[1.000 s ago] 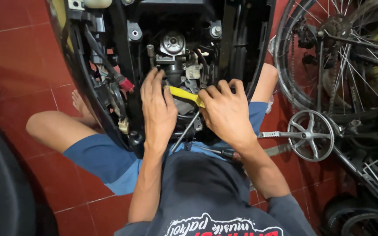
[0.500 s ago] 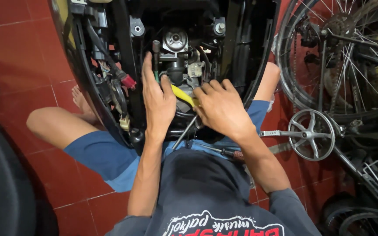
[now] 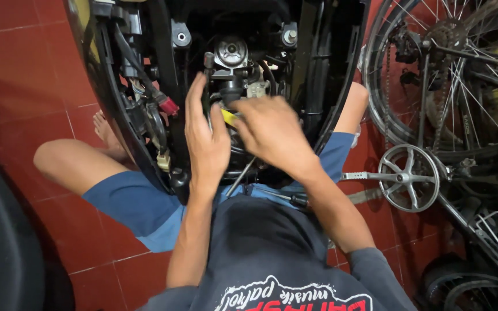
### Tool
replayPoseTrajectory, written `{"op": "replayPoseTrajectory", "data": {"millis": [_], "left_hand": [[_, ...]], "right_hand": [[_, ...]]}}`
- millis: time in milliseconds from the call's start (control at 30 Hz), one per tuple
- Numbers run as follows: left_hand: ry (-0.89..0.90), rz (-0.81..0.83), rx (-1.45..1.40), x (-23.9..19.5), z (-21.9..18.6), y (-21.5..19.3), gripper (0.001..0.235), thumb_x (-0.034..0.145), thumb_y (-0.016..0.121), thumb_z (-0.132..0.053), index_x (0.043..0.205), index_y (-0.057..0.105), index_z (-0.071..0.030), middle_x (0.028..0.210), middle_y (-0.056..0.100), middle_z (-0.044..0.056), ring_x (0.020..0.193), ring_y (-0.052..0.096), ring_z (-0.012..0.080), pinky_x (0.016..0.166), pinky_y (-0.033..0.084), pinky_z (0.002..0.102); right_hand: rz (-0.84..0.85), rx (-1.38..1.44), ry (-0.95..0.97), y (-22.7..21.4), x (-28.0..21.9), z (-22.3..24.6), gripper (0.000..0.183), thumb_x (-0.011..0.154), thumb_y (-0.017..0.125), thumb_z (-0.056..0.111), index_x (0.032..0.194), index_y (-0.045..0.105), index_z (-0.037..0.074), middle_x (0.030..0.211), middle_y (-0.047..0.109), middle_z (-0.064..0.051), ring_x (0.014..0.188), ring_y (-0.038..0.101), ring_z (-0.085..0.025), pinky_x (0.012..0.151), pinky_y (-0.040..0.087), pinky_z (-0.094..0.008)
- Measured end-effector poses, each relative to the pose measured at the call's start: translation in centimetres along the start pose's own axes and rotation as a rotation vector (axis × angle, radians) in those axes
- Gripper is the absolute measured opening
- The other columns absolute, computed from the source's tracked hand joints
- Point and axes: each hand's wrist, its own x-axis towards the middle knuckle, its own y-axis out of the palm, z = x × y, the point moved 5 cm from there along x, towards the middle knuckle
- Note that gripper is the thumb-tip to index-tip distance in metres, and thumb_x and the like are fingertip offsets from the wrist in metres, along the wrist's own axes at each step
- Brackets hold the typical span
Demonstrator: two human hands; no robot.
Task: A person is performing maintenance on a motorcycle engine, using a brush to clean components and a socket wrench to work on fasteners.
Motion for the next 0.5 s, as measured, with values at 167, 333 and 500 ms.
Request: {"op": "replayPoseTrajectory", "data": {"millis": [167, 333, 500], "left_hand": [[-0.048, -0.167, -0.051, -4.1, -3.1, -1.4, 0.039, 0.108, 0.045, -0.009, 0.146, 0.050, 0.000, 0.151, 0.051, 0.019, 0.144, 0.049, 0.0367, 0.123, 0.038, 0.045], [0.023, -0.199, -0.050, -3.7, -2.6, -2.9, 0.033, 0.107, 0.045, -0.001, 0.138, 0.055, 0.005, 0.146, 0.055, 0.021, 0.138, 0.054, 0.0383, 0.117, 0.045, 0.046], [-0.054, -0.188, -0.172, -3.1, -2.1, -3.1, 0.032, 0.106, 0.044, 0.001, 0.135, 0.059, 0.005, 0.143, 0.059, 0.020, 0.133, 0.060, 0.0342, 0.112, 0.052, 0.040]], "right_hand": [[0.094, 0.142, 0.224, 6.5, 2.0, -0.8, 0.027, 0.095, 0.062, 0.041, 0.101, 0.068, 0.015, 0.079, 0.073, -0.012, 0.083, 0.072, -0.042, 0.076, 0.050, -0.053], [0.155, 0.052, 0.416, 10.4, 4.4, -1.2, 0.036, 0.095, 0.059, 0.051, 0.105, 0.061, 0.016, 0.077, 0.075, -0.013, 0.083, 0.076, -0.044, 0.077, 0.055, -0.057], [0.172, 0.017, 0.451, 14.1, 5.2, -1.9, 0.045, 0.090, 0.067, 0.040, 0.118, 0.055, 0.006, 0.085, 0.076, -0.019, 0.085, 0.075, -0.048, 0.079, 0.056, -0.060]]}}
